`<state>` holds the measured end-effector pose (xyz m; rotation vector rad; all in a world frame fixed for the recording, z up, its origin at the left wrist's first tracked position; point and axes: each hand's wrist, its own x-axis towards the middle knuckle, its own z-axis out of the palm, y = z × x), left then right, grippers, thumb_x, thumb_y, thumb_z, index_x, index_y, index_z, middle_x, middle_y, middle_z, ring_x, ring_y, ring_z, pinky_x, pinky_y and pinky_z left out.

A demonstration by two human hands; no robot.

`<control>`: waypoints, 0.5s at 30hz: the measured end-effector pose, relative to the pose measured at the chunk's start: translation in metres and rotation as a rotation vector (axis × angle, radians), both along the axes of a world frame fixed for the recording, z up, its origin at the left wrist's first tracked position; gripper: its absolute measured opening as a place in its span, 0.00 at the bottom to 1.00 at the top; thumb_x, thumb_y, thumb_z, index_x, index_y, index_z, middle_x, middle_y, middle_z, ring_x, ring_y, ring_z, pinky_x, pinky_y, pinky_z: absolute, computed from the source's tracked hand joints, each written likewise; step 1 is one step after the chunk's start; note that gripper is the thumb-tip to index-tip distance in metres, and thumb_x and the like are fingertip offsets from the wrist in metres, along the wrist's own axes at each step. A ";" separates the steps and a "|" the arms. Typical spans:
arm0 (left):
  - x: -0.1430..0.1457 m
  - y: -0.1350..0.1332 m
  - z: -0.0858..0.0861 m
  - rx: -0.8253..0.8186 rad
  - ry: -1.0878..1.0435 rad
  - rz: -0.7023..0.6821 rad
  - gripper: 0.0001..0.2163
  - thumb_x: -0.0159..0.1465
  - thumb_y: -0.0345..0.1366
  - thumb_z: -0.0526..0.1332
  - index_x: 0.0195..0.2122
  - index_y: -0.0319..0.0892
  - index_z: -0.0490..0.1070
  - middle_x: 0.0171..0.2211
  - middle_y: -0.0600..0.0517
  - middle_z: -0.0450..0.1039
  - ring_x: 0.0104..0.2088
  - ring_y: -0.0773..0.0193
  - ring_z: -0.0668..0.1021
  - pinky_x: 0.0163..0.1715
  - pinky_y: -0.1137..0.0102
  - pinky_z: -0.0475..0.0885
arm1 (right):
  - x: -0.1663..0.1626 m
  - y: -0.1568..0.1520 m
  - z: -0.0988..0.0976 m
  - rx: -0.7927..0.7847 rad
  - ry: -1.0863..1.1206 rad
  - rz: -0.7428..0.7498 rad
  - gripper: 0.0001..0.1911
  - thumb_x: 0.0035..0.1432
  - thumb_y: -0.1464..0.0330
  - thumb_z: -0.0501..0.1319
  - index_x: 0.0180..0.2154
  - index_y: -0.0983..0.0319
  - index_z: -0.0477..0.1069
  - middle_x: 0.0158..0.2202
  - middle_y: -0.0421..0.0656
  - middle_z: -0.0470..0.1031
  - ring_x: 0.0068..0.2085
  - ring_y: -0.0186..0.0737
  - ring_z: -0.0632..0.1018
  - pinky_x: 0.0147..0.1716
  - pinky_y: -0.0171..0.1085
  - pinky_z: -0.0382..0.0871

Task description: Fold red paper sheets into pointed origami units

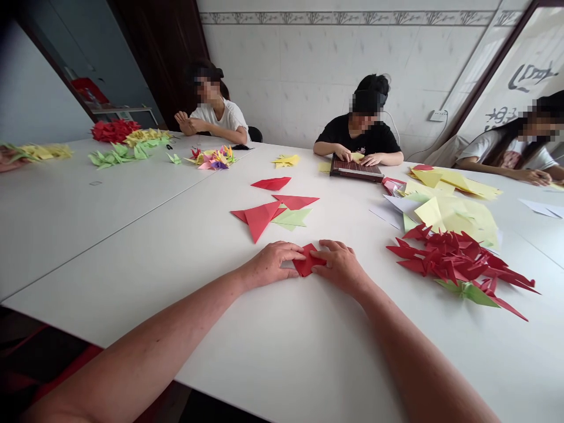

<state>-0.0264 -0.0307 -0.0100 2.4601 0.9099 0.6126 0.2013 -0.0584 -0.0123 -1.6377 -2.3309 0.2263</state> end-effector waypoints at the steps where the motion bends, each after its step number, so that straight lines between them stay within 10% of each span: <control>1: 0.000 0.000 0.000 -0.006 -0.004 0.002 0.15 0.58 0.42 0.66 0.47 0.51 0.75 0.53 0.53 0.72 0.54 0.57 0.71 0.55 0.62 0.66 | 0.000 0.000 0.000 -0.002 -0.001 -0.002 0.20 0.58 0.58 0.60 0.52 0.49 0.72 0.59 0.47 0.66 0.60 0.53 0.66 0.55 0.54 0.60; 10: 0.001 0.002 -0.004 -0.029 -0.132 0.042 0.13 0.60 0.27 0.61 0.44 0.47 0.76 0.48 0.52 0.75 0.50 0.61 0.74 0.52 0.65 0.69 | -0.003 -0.002 -0.001 0.040 0.046 0.023 0.32 0.48 0.55 0.67 0.56 0.52 0.68 0.59 0.48 0.67 0.59 0.56 0.67 0.54 0.55 0.63; 15: 0.000 0.004 -0.004 -0.106 -0.241 0.078 0.10 0.61 0.29 0.60 0.43 0.46 0.75 0.44 0.53 0.75 0.45 0.63 0.76 0.46 0.69 0.72 | -0.008 0.000 -0.003 0.094 0.212 0.032 0.17 0.56 0.64 0.59 0.48 0.54 0.75 0.52 0.44 0.74 0.52 0.48 0.73 0.51 0.46 0.68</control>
